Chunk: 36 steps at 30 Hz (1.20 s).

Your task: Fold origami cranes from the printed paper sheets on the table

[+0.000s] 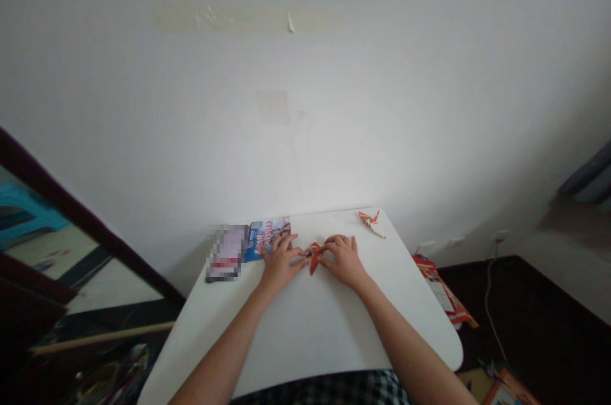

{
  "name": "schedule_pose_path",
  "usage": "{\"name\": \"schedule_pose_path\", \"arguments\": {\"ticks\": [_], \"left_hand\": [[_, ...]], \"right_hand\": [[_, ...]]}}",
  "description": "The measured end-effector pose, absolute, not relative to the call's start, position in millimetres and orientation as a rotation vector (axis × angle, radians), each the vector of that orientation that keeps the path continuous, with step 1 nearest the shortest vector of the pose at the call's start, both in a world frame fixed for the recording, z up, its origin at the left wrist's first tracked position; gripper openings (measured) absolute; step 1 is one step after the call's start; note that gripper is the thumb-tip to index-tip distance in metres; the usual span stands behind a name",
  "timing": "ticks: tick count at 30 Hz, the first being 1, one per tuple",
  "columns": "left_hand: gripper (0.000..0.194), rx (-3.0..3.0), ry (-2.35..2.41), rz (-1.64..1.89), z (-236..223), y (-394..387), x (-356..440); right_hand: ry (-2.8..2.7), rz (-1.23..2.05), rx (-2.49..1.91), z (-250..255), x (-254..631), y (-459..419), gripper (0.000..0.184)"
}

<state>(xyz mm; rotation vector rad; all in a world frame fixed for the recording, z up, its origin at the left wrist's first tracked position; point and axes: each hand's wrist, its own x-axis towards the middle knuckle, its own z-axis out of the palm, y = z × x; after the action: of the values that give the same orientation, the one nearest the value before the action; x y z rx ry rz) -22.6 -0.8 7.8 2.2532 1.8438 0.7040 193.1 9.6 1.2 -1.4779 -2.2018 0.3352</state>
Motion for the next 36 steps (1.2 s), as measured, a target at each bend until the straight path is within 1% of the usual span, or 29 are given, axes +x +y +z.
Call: {"name": "schedule_pose_path", "arguments": {"ticks": [4,6,10,12,13,16,18,25,33,36], "left_hand": [[0.013,2.223,1.839,0.725,7.6,-1.4,-20.9],[0.012,2.213,1.836,0.712,9.1,-1.5,-20.2],[0.007,2.203,1.857,0.696,11.9,-0.5,-18.7],[0.009,2.202,1.864,0.678,11.9,0.8,-18.2],[0.014,2.203,1.863,0.660,11.6,1.6,-18.1],[0.038,2.200,1.876,0.603,10.3,4.0,-18.6],[0.046,2.204,1.883,0.570,9.4,5.0,-19.3],[0.039,2.221,1.859,0.585,8.9,4.1,-18.3],[0.035,2.148,1.888,0.649,14.3,0.9,-14.5],[0.037,2.128,1.892,0.651,15.2,0.2,-13.6]], "right_hand": [[-2.174,0.280,-1.496,-1.6,191.5,11.3,0.028],[-2.170,0.251,-1.507,-2.2,189.7,10.2,0.030],[-2.172,0.213,-1.527,-0.9,186.3,8.1,0.026],[-2.163,0.194,-1.549,0.6,184.3,8.5,0.025],[-2.152,0.187,-1.561,1.2,183.3,9.0,0.024],[-2.121,0.198,-1.593,2.1,180.3,11.3,0.023],[-2.106,0.224,-1.595,1.5,179.2,12.7,0.022],[-2.099,0.249,-1.588,-2.5,177.9,13.2,0.028],[-2.063,0.280,-1.582,0.5,174.7,14.3,0.022],[-2.053,0.307,-1.576,-0.1,174.1,16.2,0.020]]}}
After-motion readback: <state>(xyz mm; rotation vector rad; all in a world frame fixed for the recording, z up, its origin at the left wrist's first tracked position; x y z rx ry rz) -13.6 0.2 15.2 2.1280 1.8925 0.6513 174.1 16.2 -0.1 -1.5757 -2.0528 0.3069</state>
